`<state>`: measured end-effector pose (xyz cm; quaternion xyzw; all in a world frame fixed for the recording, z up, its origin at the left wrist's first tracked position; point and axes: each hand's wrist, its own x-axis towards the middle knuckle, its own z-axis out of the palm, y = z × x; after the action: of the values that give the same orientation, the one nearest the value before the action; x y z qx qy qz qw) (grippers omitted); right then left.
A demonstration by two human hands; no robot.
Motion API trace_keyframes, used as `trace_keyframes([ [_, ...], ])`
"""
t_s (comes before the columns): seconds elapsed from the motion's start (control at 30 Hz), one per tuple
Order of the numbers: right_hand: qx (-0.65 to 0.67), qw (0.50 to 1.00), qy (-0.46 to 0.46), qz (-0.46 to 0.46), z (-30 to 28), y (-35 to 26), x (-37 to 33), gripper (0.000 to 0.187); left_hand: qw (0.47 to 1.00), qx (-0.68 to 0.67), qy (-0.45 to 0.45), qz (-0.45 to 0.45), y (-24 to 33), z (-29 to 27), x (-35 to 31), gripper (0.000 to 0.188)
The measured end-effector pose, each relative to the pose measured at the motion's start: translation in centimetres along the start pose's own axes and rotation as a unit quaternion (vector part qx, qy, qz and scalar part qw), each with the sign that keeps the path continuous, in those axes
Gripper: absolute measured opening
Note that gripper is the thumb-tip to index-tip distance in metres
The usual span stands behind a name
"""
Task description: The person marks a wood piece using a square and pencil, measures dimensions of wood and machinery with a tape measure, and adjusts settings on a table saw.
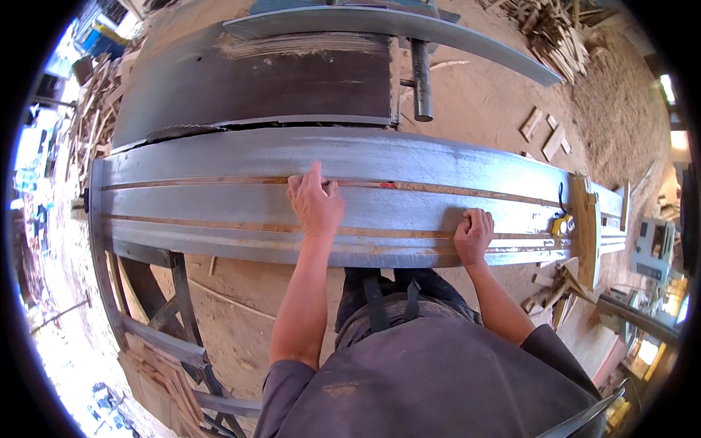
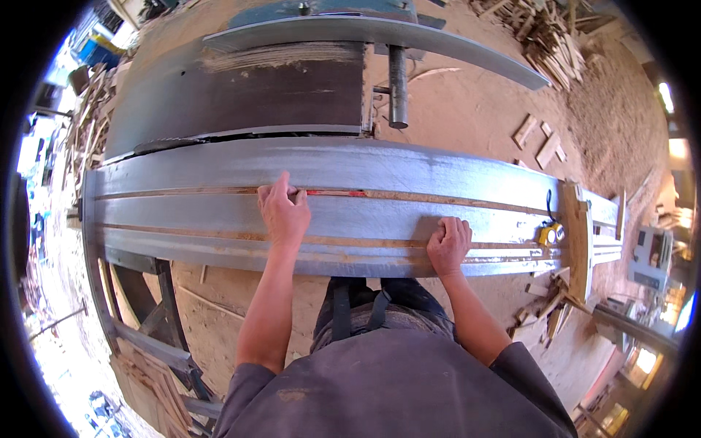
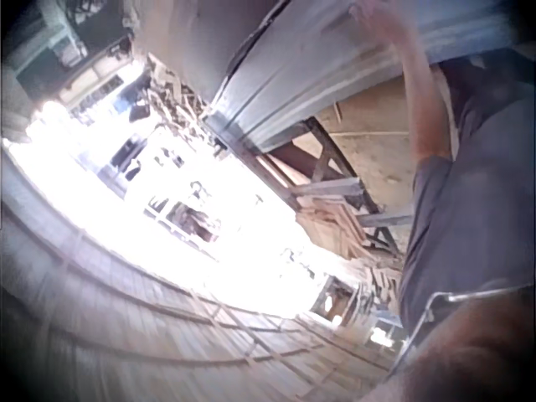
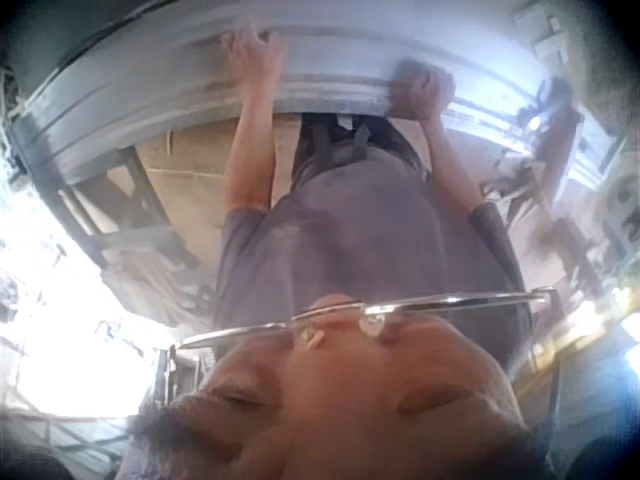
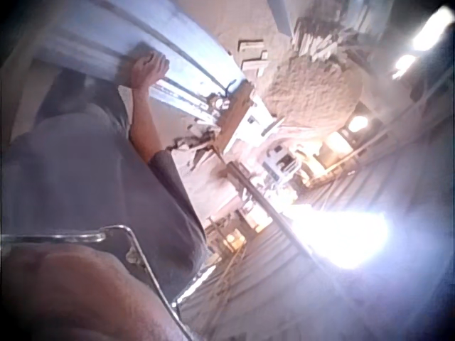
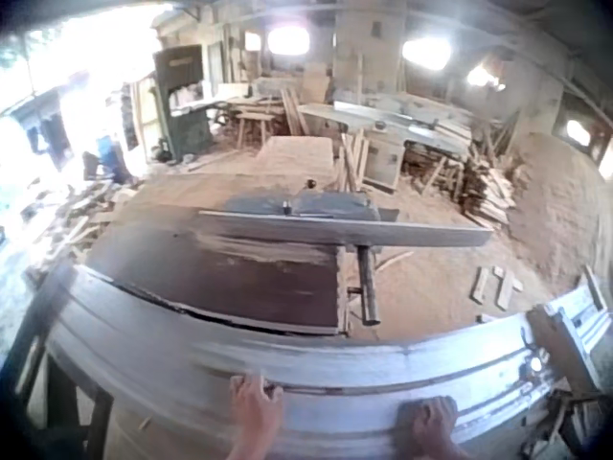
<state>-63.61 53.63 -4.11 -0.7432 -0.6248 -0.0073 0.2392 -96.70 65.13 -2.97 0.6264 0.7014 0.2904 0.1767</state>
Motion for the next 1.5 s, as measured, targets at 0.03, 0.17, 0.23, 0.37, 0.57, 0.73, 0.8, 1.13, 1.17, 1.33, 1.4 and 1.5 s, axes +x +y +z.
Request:
trace_keyframes([
  [0.03,-0.004,1.000,0.001,0.012,0.2,-0.1,0.0,0.013,1.000,-0.023,-0.010,0.015,-0.2,0.2,-0.1,0.047],
  [0.17,0.074,0.997,-0.031,0.022,1.6,-3.5,1.6,0.023,0.991,-0.080,-0.029,0.106,-0.9,1.3,-0.3,0.046],
  [0.23,0.086,0.995,-0.014,-0.048,2.7,-6.2,3.2,0.032,0.986,-0.094,-0.044,0.128,-0.8,1.2,-0.3,0.047],
  [0.37,0.064,0.996,-0.038,-0.040,4.5,-10.3,4.0,0.038,0.989,-0.072,-0.054,0.120,0.0,0.8,-0.1,0.050],
  [0.57,0.050,0.997,-0.037,-0.037,5.5,-13.3,3.4,0.041,0.994,-0.039,-0.009,0.098,0.2,0.9,-0.4,0.045],
  [0.73,0.131,0.991,0.003,0.011,6.1,-15.1,3.2,0.035,0.989,-0.047,-0.013,0.143,0.1,0.8,-0.7,0.039],
  [0.8,0.217,0.975,0.012,0.048,6.1,-15.3,3.6,0.029,0.990,-0.084,-0.032,0.107,0.0,0.7,-0.5,0.035],
  [1.13,0.530,0.825,-0.075,0.182,3.1,-19.4,5.9,0.009,0.962,-0.112,-0.021,0.247,1.0,0.1,-1.0,0.034],
  [1.17,0.546,0.819,-0.066,0.164,2.3,-19.6,5.9,0.010,0.954,-0.133,0.009,0.269,0.8,0.8,-1.5,0.036],
  [1.33,0.488,0.853,-0.135,0.125,-2.0,-17.5,4.9,0.011,0.950,-0.242,0.004,0.199,4.4,1.1,-6.7,0.041],
  [1.4,0.440,0.866,-0.197,0.132,-3.3,-15.7,3.4,0.017,0.945,-0.271,-0.011,0.183,6.6,1.3,-9.3,0.043],
  [1.5,0.427,0.861,-0.234,0.146,-5.2,-12.4,-0.1,0.021,0.946,-0.222,-0.022,0.234,8.3,1.1,-13.8,0.042],
])
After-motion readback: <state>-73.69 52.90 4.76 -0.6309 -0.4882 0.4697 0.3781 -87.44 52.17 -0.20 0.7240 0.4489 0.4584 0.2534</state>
